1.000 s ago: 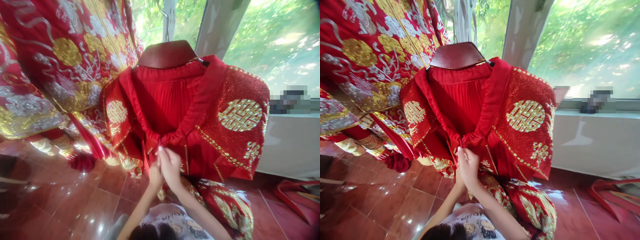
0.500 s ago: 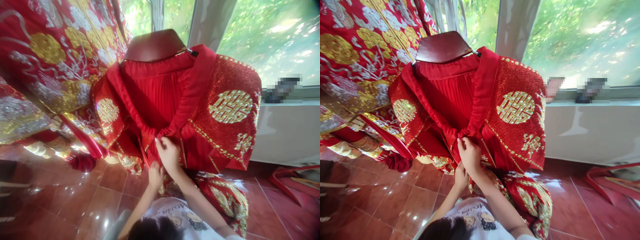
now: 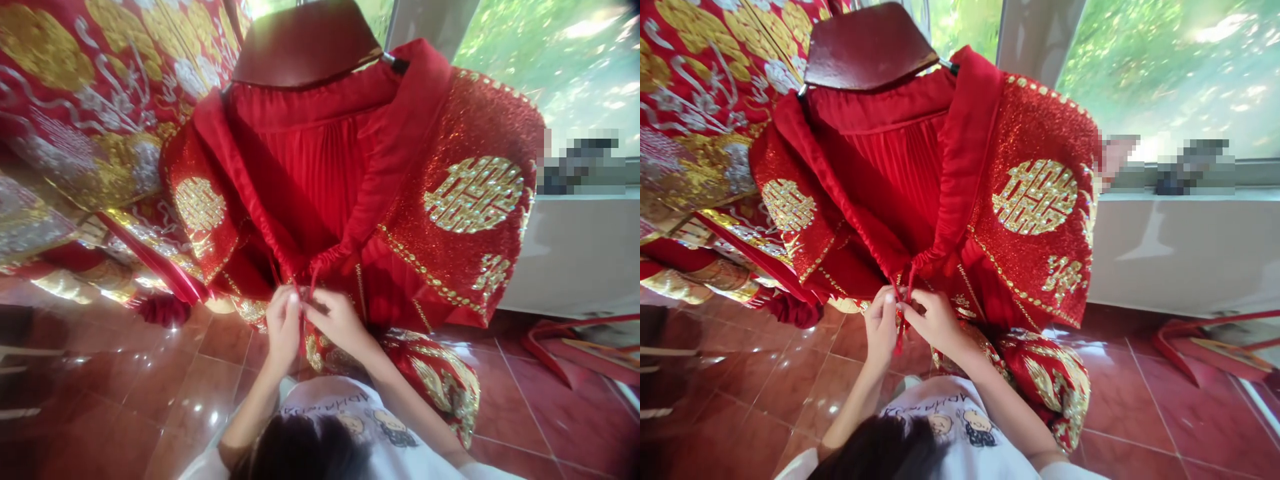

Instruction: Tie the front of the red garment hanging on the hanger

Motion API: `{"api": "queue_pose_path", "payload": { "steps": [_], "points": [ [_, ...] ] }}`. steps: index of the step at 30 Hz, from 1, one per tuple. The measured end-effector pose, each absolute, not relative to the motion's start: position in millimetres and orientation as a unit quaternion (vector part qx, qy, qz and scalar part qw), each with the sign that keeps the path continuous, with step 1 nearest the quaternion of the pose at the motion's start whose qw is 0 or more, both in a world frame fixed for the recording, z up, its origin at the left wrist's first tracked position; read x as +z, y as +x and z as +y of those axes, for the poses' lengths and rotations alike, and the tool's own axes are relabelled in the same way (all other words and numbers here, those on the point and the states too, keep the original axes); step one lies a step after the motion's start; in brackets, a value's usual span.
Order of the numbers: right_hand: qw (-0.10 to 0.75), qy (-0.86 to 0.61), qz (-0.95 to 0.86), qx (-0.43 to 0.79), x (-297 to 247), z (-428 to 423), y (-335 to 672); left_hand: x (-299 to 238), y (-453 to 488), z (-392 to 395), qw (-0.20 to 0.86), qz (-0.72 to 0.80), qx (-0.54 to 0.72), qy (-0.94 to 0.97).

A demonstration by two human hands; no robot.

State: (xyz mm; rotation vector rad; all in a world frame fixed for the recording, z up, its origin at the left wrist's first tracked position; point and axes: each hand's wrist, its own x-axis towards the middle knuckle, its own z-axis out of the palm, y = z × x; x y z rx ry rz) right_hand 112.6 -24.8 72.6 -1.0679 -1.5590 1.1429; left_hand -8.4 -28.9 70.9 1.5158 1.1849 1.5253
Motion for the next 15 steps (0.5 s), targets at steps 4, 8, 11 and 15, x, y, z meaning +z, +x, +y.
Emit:
{"api": "queue_pose_path", "payload": {
  "steps": [4,8,11,15],
  "points": [
    [0.444,-0.443,-0.606,0.489,71,-21,130,60,-7,-30,0.428,0.481,0.612,0.459],
    [0.484,-0.446,-0.533,0.531,62,-13,136,41,-5,-35,0.479,0.476,0.593,0.439],
    [0.480,-0.412,-0.500,0.592,59,-12,128,33,1,-41,0.512,0.466,0.562,0.453],
    [0.474,-0.401,-0.491,0.611,64,-18,116,24,8,-47,0.569,0.449,0.528,0.442]
  ]
}}
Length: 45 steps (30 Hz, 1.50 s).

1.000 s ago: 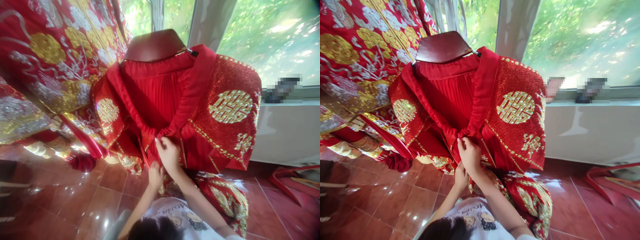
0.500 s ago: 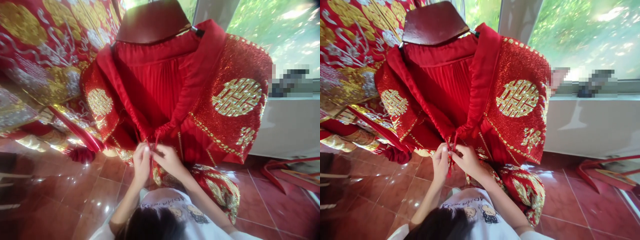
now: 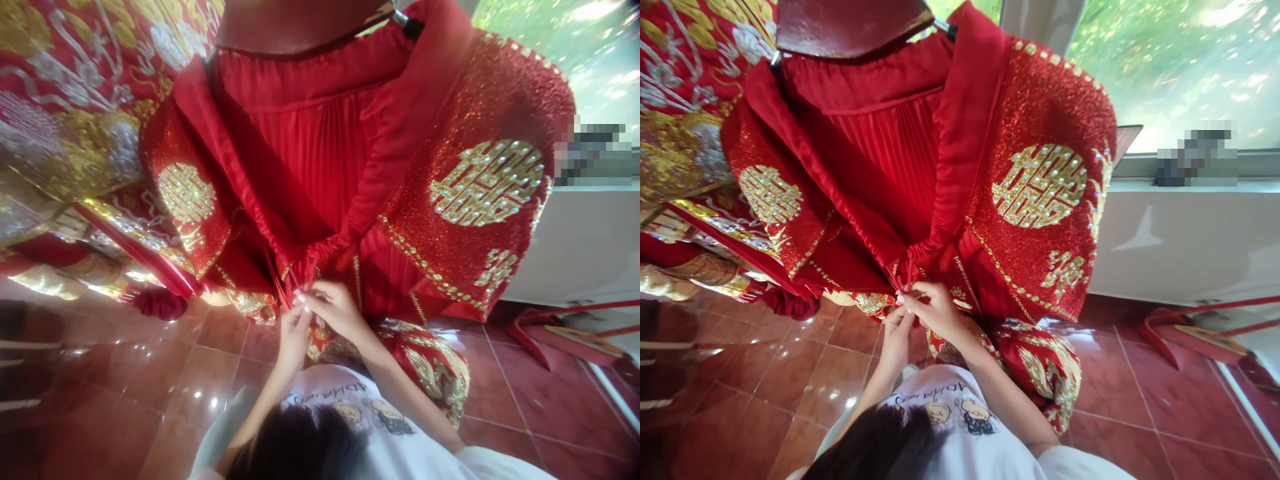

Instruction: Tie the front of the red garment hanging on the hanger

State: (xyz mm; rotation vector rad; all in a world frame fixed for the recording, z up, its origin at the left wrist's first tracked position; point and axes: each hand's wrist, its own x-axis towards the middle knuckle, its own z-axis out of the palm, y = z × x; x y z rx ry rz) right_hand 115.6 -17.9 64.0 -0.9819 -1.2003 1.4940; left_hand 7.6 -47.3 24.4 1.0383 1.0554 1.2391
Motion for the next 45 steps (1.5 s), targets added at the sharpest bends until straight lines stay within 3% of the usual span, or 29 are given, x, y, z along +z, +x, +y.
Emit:
{"api": "queue_pose_path", "payload": {
  "steps": [7,11,16,22,31,35,45],
  "points": [
    [0.521,-0.397,-0.462,0.598,74,-24,116,18,-9,-40,0.563,0.464,0.592,0.343],
    [0.500,-0.400,-0.440,0.629,69,-23,115,35,-19,-35,0.421,0.485,0.628,0.439],
    [0.495,-0.416,-0.438,0.625,62,-23,110,73,-14,-28,0.235,0.487,0.557,0.630],
    [0.505,-0.431,-0.502,0.554,64,-25,112,80,-2,-15,0.181,0.528,0.580,0.594],
    [0.480,-0.427,-0.521,0.561,66,-27,110,78,-5,-8,0.326,0.487,0.558,0.588],
    [0.474,-0.427,-0.512,0.575,63,-26,112,76,-13,-8,0.471,0.440,0.561,0.520],
    [0.469,-0.418,-0.505,0.592,62,-27,118,65,-37,-8,0.650,0.353,0.607,0.291]
  ]
}}
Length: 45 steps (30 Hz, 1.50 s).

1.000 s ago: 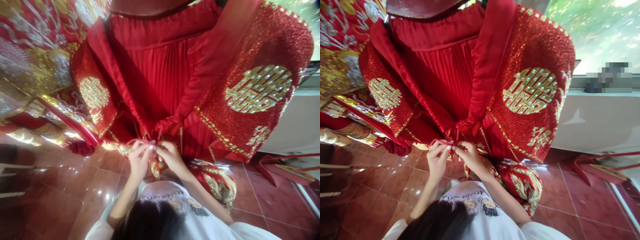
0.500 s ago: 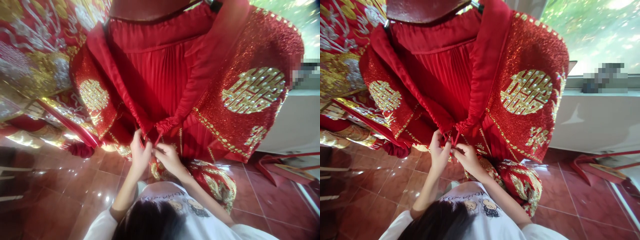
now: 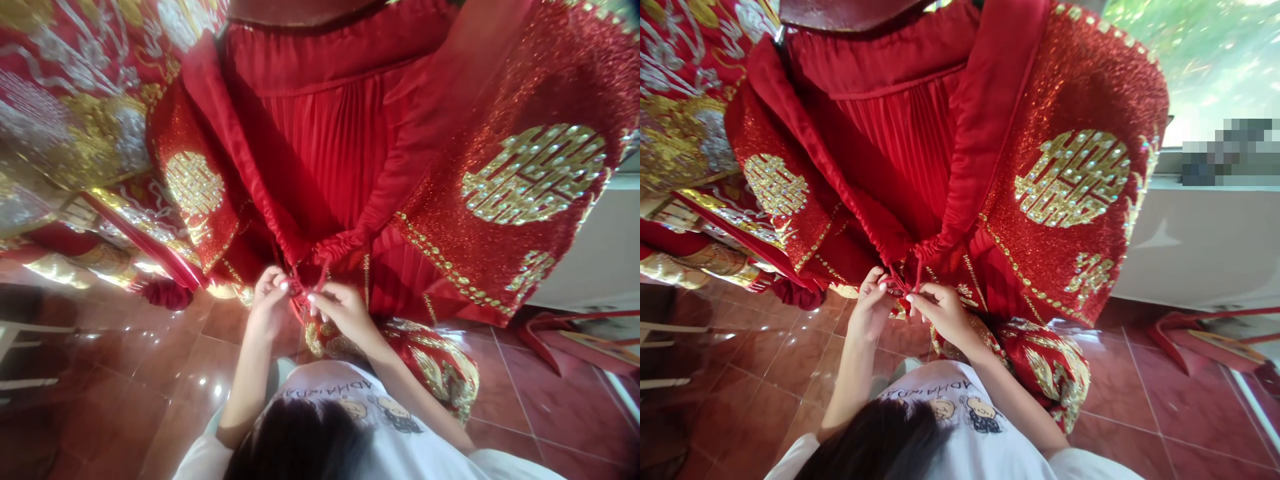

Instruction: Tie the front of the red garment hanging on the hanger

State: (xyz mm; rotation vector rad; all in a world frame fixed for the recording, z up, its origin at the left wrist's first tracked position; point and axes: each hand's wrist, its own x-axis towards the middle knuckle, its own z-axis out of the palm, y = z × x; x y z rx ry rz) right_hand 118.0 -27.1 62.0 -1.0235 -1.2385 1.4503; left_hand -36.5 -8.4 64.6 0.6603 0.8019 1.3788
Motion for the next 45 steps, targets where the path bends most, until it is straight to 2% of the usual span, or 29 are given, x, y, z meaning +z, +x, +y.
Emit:
{"api": "queue_pose_path", "payload": {
  "steps": [6,9,15,17,19,22,25,28,30,33,36,40,45],
  "points": [
    [0.466,-0.400,-0.526,0.589,64,-32,116,65,-35,-14,0.698,0.322,0.629,0.119],
    [0.464,-0.395,-0.529,0.590,68,-36,116,62,-34,-13,0.709,0.300,0.631,0.093],
    [0.461,-0.428,-0.495,0.599,77,-45,131,48,-58,-8,0.643,0.305,0.699,0.068],
    [0.464,-0.449,-0.480,0.594,79,-46,136,40,-69,-7,0.621,0.372,0.677,0.133],
    [0.464,-0.462,-0.478,0.585,78,-45,137,34,-76,-9,0.586,0.482,0.588,0.279],
    [0.457,-0.476,-0.511,0.551,76,-44,133,41,-73,-16,0.442,0.611,0.435,0.493],
    [0.451,-0.470,-0.565,0.507,75,-43,122,66,-56,-24,0.316,0.624,0.434,0.567],
    [0.450,-0.453,-0.600,0.482,77,-43,111,89,-36,-27,0.263,0.551,0.478,0.632],
    [0.455,-0.448,-0.610,0.468,81,-43,108,95,-26,-24,0.322,0.480,0.483,0.658],
    [0.446,-0.460,-0.633,0.435,88,-44,109,93,-18,-18,0.486,0.414,0.458,0.619],
    [0.443,-0.494,-0.647,0.377,97,-44,118,94,-17,-12,0.513,0.417,0.464,0.589],
    [0.494,-0.533,-0.618,0.301,113,-41,138,113,-34,-4,0.438,0.444,0.504,0.597],
    [0.520,-0.537,-0.615,0.251,125,-35,169,133,-69,4,0.191,0.510,0.620,0.565]
  ]
}}
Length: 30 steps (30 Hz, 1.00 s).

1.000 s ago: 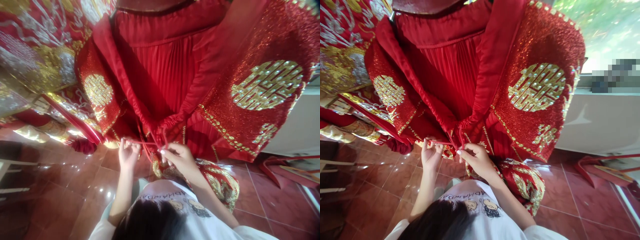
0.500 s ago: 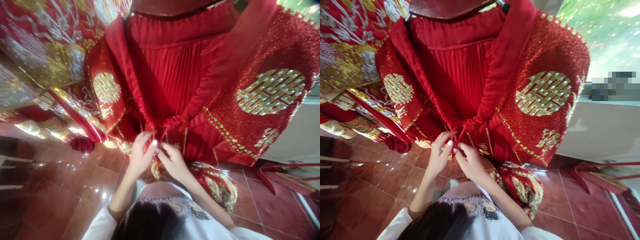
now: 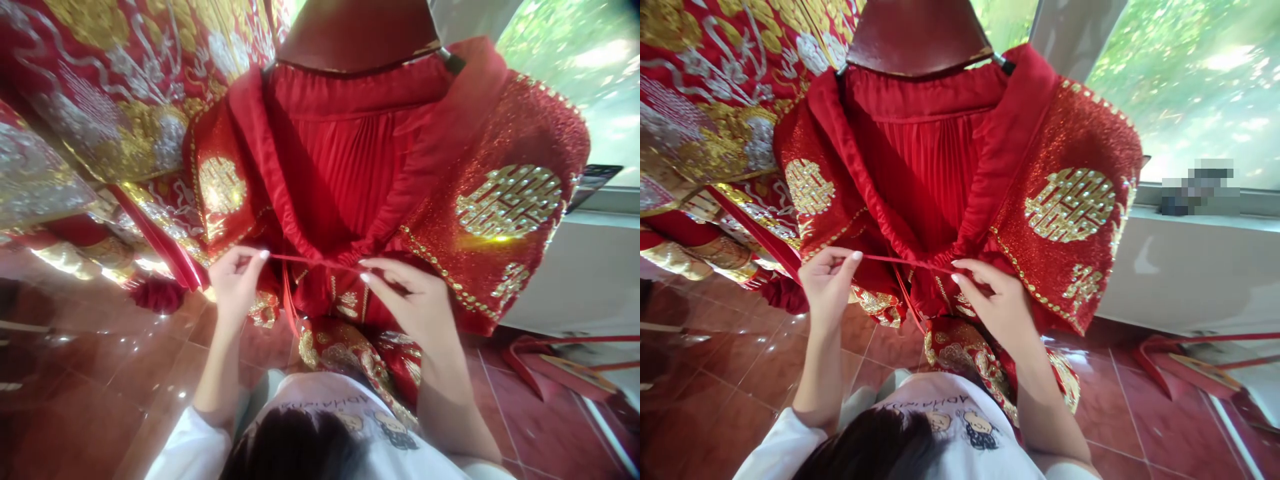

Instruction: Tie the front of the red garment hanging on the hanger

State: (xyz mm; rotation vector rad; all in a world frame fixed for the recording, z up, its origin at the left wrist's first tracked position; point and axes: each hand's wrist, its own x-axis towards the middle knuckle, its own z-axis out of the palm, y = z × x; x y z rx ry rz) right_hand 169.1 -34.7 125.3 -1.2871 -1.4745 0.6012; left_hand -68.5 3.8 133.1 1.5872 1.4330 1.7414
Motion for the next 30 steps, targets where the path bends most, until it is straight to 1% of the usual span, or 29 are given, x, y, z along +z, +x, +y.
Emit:
{"api": "queue_pose_path", "payload": {
  "steps": [3,5,7,10,12,14,17,19,21,25,27,30],
  "points": [
    [0.501,-0.530,-0.637,0.250,121,-30,178,130,-76,5,0.105,0.535,0.618,0.566],
    [0.478,-0.538,-0.655,0.229,117,-26,177,124,-72,6,0.101,0.548,0.592,0.582],
    [0.466,-0.538,-0.672,0.203,114,-21,172,118,-65,8,0.169,0.541,0.572,0.593],
    [0.495,-0.508,-0.672,0.212,112,-11,163,112,-50,13,0.353,0.475,0.551,0.588],
    [0.524,-0.493,-0.644,0.259,112,-5,156,111,-38,17,0.451,0.419,0.541,0.573],
    [0.538,-0.494,-0.602,0.321,112,-1,149,111,-27,19,0.523,0.369,0.533,0.553],
    [0.562,-0.504,-0.522,0.396,113,2,140,110,-13,20,0.577,0.333,0.527,0.528],
    [0.594,-0.491,-0.482,0.417,115,1,133,111,-8,20,0.576,0.343,0.532,0.517],
    [0.617,-0.477,-0.474,0.408,117,1,126,112,-7,19,0.557,0.364,0.542,0.513],
    [0.612,-0.501,-0.509,0.340,124,-1,121,123,-14,18,0.486,0.378,0.587,0.526],
    [0.605,-0.503,-0.524,0.325,128,-3,128,133,-21,19,0.436,0.380,0.615,0.535],
    [0.611,-0.509,-0.529,0.297,134,-7,149,148,-35,23,0.316,0.387,0.674,0.543]
  ]
}}
